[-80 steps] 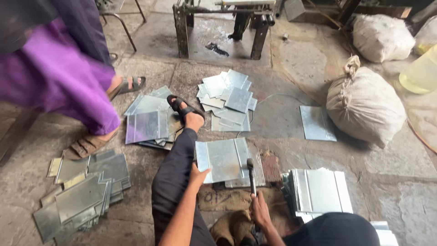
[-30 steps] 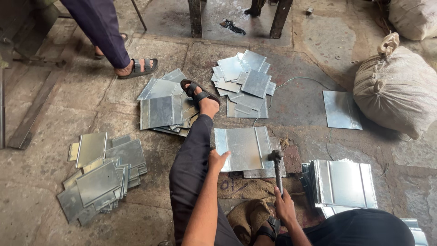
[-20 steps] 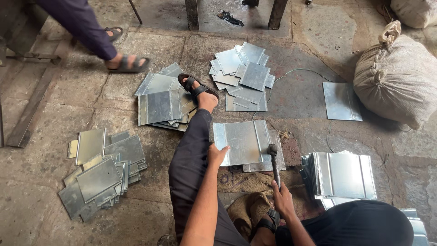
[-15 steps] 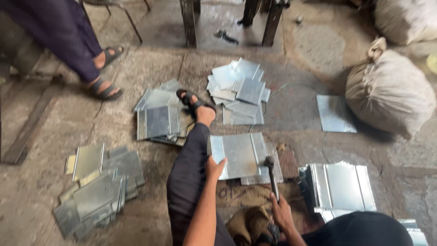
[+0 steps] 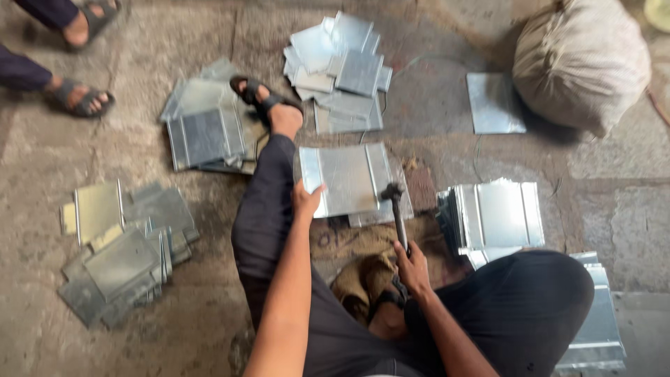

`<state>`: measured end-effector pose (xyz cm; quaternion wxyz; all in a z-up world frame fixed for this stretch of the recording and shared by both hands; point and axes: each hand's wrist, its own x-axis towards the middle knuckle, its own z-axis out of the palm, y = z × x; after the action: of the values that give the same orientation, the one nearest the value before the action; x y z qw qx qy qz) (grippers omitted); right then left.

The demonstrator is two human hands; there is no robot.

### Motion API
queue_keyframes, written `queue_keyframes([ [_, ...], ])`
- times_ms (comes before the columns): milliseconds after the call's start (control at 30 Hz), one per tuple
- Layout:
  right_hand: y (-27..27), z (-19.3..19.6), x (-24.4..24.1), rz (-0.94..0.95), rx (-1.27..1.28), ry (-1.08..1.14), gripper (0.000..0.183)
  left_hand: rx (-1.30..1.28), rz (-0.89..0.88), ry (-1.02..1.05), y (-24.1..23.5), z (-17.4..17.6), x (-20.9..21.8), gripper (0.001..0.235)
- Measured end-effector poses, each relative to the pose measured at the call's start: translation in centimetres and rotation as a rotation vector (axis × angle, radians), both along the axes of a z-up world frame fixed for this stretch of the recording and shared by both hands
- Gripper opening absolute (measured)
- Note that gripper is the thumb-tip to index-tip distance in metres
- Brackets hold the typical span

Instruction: The person hammers metal sheets on a brick while sitting on the floor, handling the sheets one at a time and hitting the edges to create bends.

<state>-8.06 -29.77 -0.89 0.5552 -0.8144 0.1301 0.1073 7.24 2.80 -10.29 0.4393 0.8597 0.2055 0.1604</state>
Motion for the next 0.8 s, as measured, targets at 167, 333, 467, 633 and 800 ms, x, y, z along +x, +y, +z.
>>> queue_keyframes([
  [167, -0.3, 6.2, -0.2, 0.011, 0.175, -0.062, 0.048, -0.047, 0.007, 0.072, -1.0, 2.7, -1.2, 0.069],
  [333, -3.8, 13.9, -1.2, -0.053, 0.464, -0.538, 0.063, -0.099, 0.013, 0.117, -1.8, 5.5, -2.1, 0.065],
  [467, -5.7, 14.1, -0.1, 0.080, 0.701, -1.070, 0.061, -0.030, 0.016, 0.064, -1.6, 4.5, -1.9, 0.079],
  [633, -4.3, 2.2, -1.3, -0.079, 0.535, -0.591, 0.058, -0.129, 0.003, 0.168, -1.6, 3.9, -2.0, 0.075],
  [800, -1.2, 1.1, -2.0, -0.034, -0.144, -0.018, 0.046, 0.026, 0.018, 0.030, -1.3, 1.6, -0.7, 0.078],
])
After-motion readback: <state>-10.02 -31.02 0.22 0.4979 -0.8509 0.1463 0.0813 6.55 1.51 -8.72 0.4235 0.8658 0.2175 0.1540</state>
